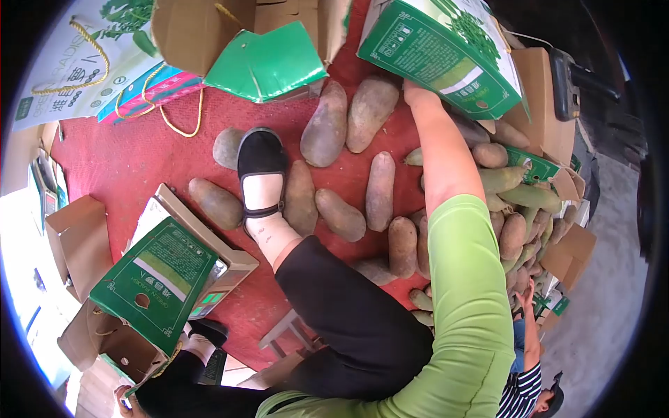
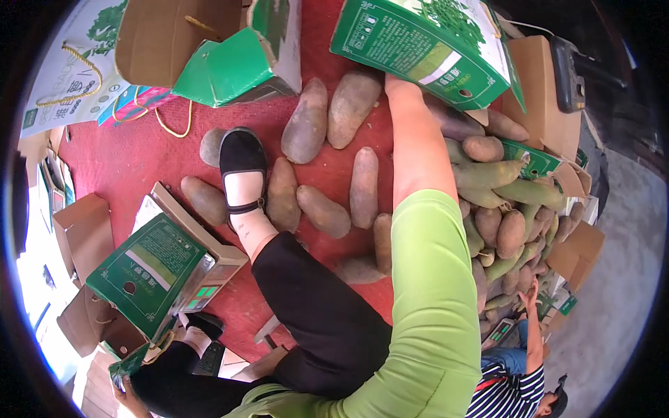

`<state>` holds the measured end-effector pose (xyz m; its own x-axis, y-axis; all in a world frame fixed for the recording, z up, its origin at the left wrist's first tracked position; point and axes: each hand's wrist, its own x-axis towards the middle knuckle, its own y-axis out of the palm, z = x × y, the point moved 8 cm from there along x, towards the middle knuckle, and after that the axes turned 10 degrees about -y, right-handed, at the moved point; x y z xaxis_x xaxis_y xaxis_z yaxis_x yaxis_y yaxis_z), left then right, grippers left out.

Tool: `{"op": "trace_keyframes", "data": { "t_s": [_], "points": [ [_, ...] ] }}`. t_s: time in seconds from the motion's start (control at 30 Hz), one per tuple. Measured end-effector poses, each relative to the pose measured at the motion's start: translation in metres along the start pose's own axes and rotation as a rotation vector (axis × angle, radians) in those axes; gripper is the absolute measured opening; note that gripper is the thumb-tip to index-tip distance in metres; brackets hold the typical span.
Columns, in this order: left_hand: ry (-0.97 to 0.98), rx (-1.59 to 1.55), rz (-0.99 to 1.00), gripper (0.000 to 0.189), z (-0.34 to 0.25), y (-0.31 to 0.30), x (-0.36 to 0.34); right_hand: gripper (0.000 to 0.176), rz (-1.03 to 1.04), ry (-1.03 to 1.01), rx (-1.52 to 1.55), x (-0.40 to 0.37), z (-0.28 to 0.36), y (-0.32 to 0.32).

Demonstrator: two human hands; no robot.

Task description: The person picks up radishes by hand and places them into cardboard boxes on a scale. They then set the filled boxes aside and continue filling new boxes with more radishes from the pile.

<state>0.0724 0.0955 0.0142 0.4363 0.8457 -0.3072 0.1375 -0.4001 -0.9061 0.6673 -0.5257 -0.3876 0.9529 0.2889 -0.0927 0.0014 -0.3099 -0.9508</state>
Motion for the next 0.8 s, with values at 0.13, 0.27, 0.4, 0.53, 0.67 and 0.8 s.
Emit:
{"op": "trace_keyframes", "data": {
  "t_s": [0.13, 0.27, 0.4, 0.53, 0.67, 0.8],
  "points": [
    [0.039, -0.022, -0.003, 0.026, 0.005, -0.006, 0.006, 0.052, -0.047, 0.008, -0.025, -0.006, 0.002, 0.004],
    [0.020, -0.018, -0.008, 0.027, 0.009, -0.005, 0.006, 0.052, -0.068, 0.003, -0.028, -0.015, 0.003, 0.005],
    [0.012, -0.006, -0.003, 0.028, 0.013, -0.003, 0.007, 0.051, -0.087, -0.042, 0.010, -0.029, 0.004, -0.002],
    [0.015, -0.062, 0.022, 0.030, -0.006, 0.007, -0.005, 0.051, -0.005, -0.107, 0.197, -0.061, 0.011, -0.022],
    [-0.053, -0.027, -0.036, 0.034, 0.049, -0.012, 0.008, 0.051, 0.263, -0.109, 0.501, -0.097, 0.013, -0.060],
    [-0.112, -0.076, -0.057, 0.034, 0.045, -0.007, 0.002, 0.046, 0.114, -0.134, 0.687, -0.132, 0.024, -0.119]
  ]
}}
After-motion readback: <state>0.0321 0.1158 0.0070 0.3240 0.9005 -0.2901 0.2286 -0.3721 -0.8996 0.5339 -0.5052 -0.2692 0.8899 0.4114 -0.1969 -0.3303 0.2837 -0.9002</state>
